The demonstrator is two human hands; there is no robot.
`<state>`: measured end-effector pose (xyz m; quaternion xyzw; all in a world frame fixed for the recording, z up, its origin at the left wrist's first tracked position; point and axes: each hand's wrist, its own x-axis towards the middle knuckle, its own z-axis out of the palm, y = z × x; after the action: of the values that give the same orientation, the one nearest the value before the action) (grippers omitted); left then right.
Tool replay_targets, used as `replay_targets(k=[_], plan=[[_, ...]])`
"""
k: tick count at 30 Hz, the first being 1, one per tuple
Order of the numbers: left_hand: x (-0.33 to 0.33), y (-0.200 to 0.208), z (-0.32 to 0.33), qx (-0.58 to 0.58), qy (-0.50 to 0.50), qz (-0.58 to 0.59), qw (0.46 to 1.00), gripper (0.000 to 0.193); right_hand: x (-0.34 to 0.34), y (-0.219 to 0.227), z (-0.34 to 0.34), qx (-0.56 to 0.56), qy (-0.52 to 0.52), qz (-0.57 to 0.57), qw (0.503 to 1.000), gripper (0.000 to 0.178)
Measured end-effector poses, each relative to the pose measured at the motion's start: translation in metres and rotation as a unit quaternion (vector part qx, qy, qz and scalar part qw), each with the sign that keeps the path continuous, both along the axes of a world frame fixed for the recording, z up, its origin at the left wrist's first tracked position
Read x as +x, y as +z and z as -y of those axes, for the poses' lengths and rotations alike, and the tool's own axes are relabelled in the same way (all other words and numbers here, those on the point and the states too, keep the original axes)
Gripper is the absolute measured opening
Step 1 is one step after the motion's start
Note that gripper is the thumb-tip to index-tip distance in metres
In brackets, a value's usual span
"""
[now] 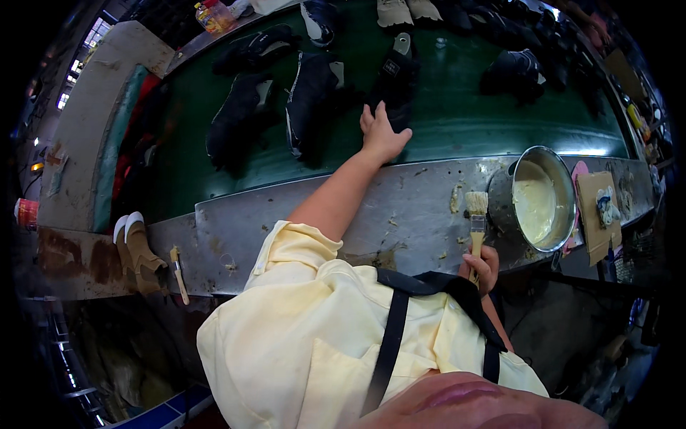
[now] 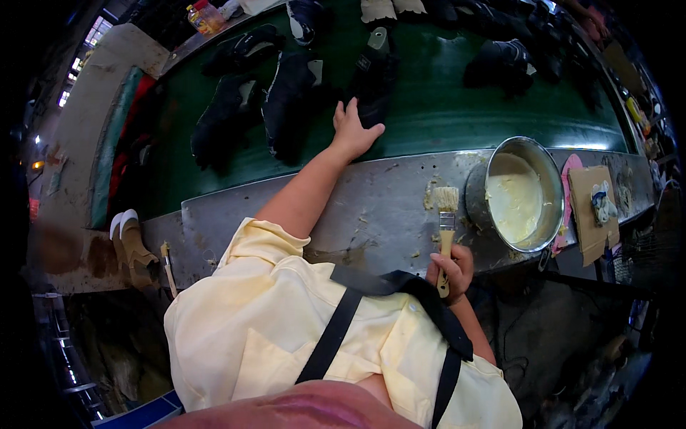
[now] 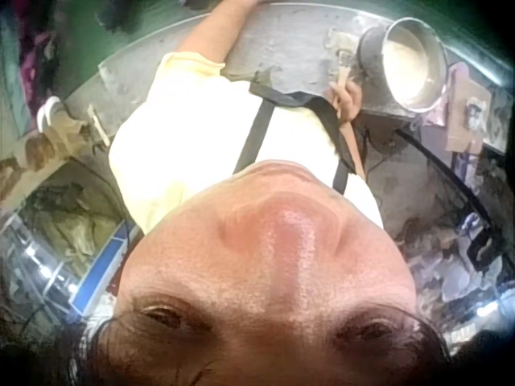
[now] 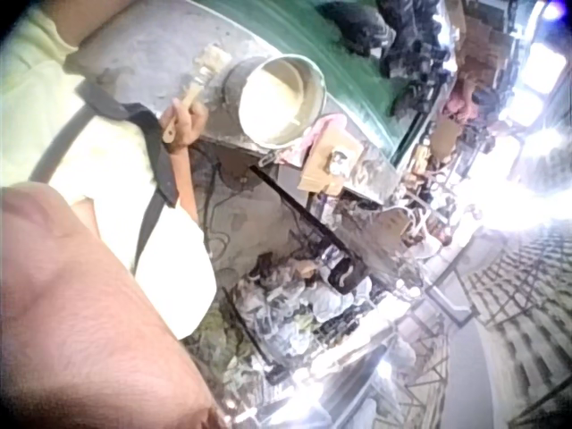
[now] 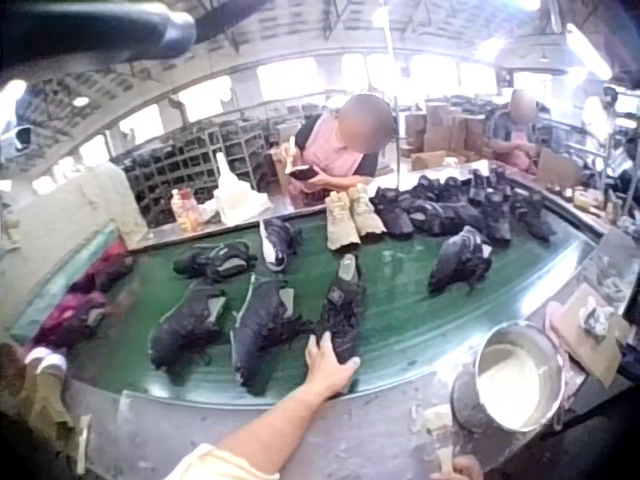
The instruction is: The person applies glue to the inner surface of shoe soles using a brush and then places the components onto a moving conveyor belt.
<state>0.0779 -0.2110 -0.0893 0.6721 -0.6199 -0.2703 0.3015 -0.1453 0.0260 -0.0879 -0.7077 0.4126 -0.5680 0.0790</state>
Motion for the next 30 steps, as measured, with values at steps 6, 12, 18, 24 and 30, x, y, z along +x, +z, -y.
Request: replay_targets(k=[6,12,18,24,30], plan=[[-0.011,0.01,-0.005,0.037,-0.053,-0.071,0.995,0.095,0.002,0.006,0.001,0.006,0.008,0.001,1.0,0.024],[0.02,0.057,0.006,0.188,-0.23,-0.244,0.923,0.067,-0.003,0.001,-0.001,0.017,0.001,-0.02,1.0,0.028],[0.051,0.056,0.025,-0.235,-0.294,0.413,0.83,0.078,-0.002,0.005,0.002,0.011,0.006,-0.024,1.0,0.034],[0.015,0.054,0.09,-0.341,-0.506,0.553,0.567,0.097,-0.007,0.004,0.003,0.03,0.024,-0.037,0.999,0.038],[-0.007,0.08,0.102,-0.248,-0.559,0.576,0.542,0.102,-0.011,-0.004,-0.001,0.049,0.03,-0.044,0.997,0.039]])
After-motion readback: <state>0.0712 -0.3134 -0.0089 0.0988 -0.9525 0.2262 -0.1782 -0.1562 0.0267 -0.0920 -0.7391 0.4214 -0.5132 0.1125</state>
